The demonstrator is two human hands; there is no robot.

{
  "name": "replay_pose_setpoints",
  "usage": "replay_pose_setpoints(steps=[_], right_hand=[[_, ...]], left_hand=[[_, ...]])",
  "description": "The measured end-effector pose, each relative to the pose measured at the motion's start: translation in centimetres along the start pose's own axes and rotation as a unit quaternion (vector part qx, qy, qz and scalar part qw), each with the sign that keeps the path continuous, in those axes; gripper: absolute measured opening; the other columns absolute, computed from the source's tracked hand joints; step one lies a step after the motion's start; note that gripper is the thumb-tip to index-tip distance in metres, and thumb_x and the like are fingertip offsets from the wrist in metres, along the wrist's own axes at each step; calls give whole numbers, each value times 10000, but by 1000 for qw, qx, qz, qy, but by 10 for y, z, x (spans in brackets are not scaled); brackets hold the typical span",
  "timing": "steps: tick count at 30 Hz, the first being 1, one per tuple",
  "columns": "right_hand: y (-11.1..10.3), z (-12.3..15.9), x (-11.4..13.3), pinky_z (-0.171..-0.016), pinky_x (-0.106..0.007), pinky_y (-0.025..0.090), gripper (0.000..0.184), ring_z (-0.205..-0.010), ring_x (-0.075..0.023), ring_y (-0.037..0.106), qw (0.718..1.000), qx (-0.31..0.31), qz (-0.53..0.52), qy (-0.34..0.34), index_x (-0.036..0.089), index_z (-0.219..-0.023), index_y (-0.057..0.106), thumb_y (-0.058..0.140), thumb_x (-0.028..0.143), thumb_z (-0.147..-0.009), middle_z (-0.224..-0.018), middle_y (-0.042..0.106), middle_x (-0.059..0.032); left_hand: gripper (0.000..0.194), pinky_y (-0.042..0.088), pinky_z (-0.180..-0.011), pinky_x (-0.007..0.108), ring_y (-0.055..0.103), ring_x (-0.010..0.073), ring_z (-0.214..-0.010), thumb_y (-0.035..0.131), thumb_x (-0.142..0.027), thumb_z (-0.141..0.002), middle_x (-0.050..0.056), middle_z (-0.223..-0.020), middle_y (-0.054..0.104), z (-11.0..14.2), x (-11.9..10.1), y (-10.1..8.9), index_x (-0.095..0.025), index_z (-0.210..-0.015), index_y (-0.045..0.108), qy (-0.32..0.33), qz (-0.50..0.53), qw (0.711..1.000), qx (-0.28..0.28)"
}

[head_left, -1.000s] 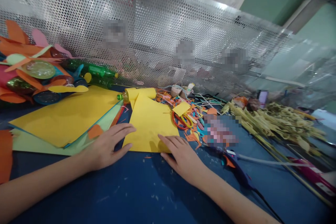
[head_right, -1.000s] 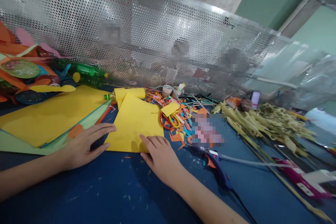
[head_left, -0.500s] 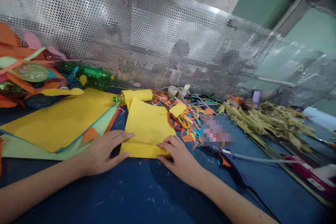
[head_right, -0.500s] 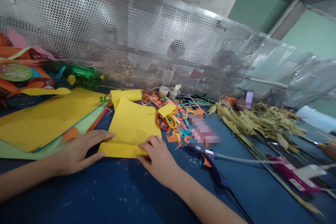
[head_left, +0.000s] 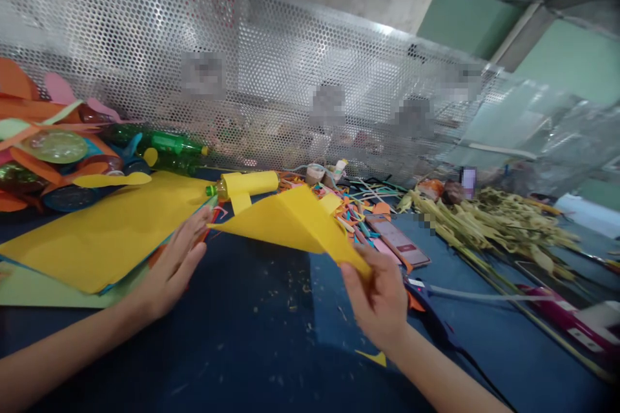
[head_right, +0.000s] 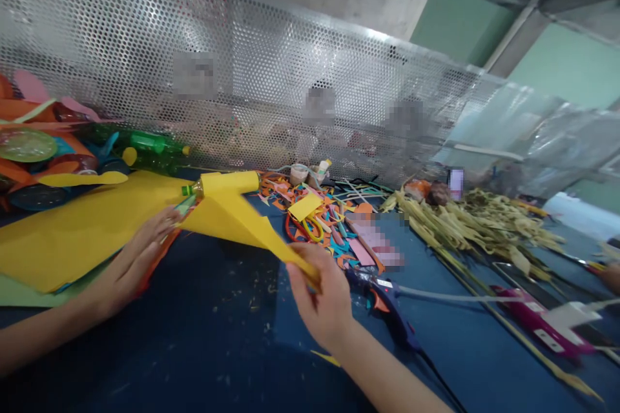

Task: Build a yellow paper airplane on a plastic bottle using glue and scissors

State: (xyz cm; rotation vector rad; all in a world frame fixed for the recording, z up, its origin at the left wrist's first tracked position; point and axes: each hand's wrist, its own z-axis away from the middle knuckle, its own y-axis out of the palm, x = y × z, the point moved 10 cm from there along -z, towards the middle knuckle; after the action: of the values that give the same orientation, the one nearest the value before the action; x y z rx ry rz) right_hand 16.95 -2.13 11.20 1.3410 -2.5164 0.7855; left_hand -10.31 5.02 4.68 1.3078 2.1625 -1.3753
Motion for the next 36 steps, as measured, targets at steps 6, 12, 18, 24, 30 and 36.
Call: replay_pose_setpoints(steps=[6, 12, 18, 24, 30, 36], right_hand=[[3, 17, -71, -682, -275, 508, 185, -809, -153, 627, 878, -131, -294, 354, 294, -961, 491, 558, 353, -799, -961, 649, 21], [45, 39, -88, -693, -328, 535, 366, -852, -205, 651, 728, -93, -436, 521, 265, -1049, 530, 646, 368, -717, -1042, 666, -1], [61, 53, -91, -639, -295, 531, 272, -747, -184, 663, 695, -79, -449, 556, 228, -899, 551, 686, 324, -683, -848, 702, 11], [84, 48, -68, -717, -294, 504, 272, -813, -176, 657, 701, 36, -501, 506, 232, -877, 520, 699, 286, -679, -888, 695, 12], [91, 47, -63, -707, -286, 493, 365, -781, -159, 652, 742, 126, -463, 468, 238, -1014, 474, 668, 319, -716, -846, 684, 13], [89, 47, -66, -638, -300, 513, 376, -755, -175, 643, 774, 144, -399, 470, 244, -1014, 501, 660, 389, -706, -789, 671, 25]], left_hand=[[758, 202, -1060, 517, 252, 273, -1312, 535, -391, -811, 120, -1438, 249, -7, 12, 12, -274, -1398, 70, -84, 155, 984, 19], [731, 314, -1000, 525, 372, 288, -1249, 495, -441, -816, 192, -1357, 384, -6, 14, 39, -231, -1395, 100, -131, 217, 961, 112], [691, 270, -1032, 493, 294, 248, -1293, 471, -456, -826, 127, -1425, 295, 0, 1, 50, -278, -1391, 114, -140, 249, 942, 177], [703, 347, -1015, 432, 406, 223, -1233, 465, -409, -853, 95, -1387, 378, 0, -9, 62, -317, -1395, 26, -214, 350, 895, 175], [685, 464, -918, 381, 467, 255, -1181, 617, -319, -765, 81, -1369, 409, -27, -36, 37, -271, -1343, 253, -183, 386, 900, 85], [563, 530, -658, 322, 635, 210, -829, 326, -558, -843, 99, -1137, 598, -36, -43, 21, -191, -1254, 444, -202, 466, 856, 100]])
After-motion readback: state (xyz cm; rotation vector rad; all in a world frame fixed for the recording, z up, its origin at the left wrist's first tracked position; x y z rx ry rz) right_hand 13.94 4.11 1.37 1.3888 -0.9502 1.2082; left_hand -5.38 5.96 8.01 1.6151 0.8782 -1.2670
